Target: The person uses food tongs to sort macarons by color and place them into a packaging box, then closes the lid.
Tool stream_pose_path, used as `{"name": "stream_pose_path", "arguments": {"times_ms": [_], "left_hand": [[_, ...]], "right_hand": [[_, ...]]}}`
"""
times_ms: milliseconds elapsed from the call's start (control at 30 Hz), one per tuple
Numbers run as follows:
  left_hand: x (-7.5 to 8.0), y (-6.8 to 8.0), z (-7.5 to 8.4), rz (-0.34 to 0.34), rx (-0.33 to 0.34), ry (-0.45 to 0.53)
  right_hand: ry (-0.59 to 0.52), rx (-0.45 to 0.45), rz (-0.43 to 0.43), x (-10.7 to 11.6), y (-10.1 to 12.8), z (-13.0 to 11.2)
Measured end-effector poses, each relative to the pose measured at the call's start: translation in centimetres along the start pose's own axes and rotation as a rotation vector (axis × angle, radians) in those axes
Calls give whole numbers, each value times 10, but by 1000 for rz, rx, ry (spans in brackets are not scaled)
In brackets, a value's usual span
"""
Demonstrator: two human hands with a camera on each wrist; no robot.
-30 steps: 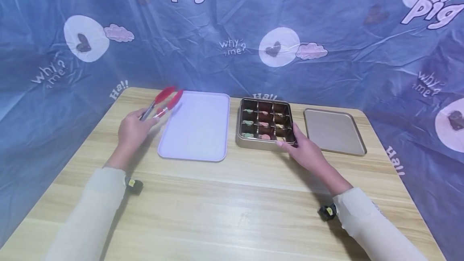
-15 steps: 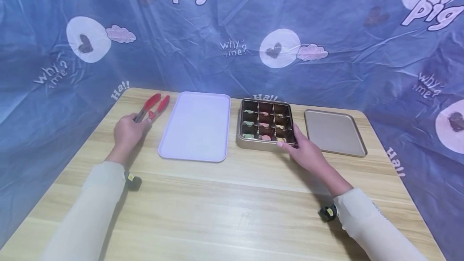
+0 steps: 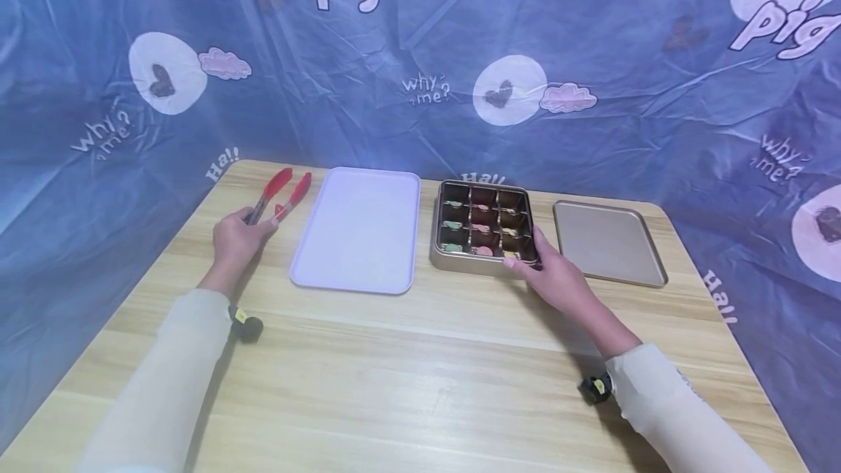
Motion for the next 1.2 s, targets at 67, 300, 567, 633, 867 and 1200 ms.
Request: {"name": "stream_pose_path", "arguments": {"times_ms": [67,300,567,633,867,1200], "left_hand": [[0,1,0,1,1,14],[7,2,-3,12,96,195],[14,9,17,112,119,335],[5,16,32,94,112,404],[-56,62,89,-11,-36,499],[-177,156,159,-324,-260,647]], "right_hand": [[-2,-1,-1,-1,0,0],[-20,12,10,-2,-2,-1],[-23,-9,4,2,-6,-1],[-23,-29,11,6,-6,1],[-93,-43,151,23,-7,10],[-177,-69,337,54,-14,54]]}}
Point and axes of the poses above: each hand's wrist, its own y-axis away from the middle knuckle, its own x-axis out of the back of the hand, z = x × y, the point moved 6 cm from there along -y, towards the middle knuckle, and after that the axes turned 15 degrees about y, right-handed, at the moved point
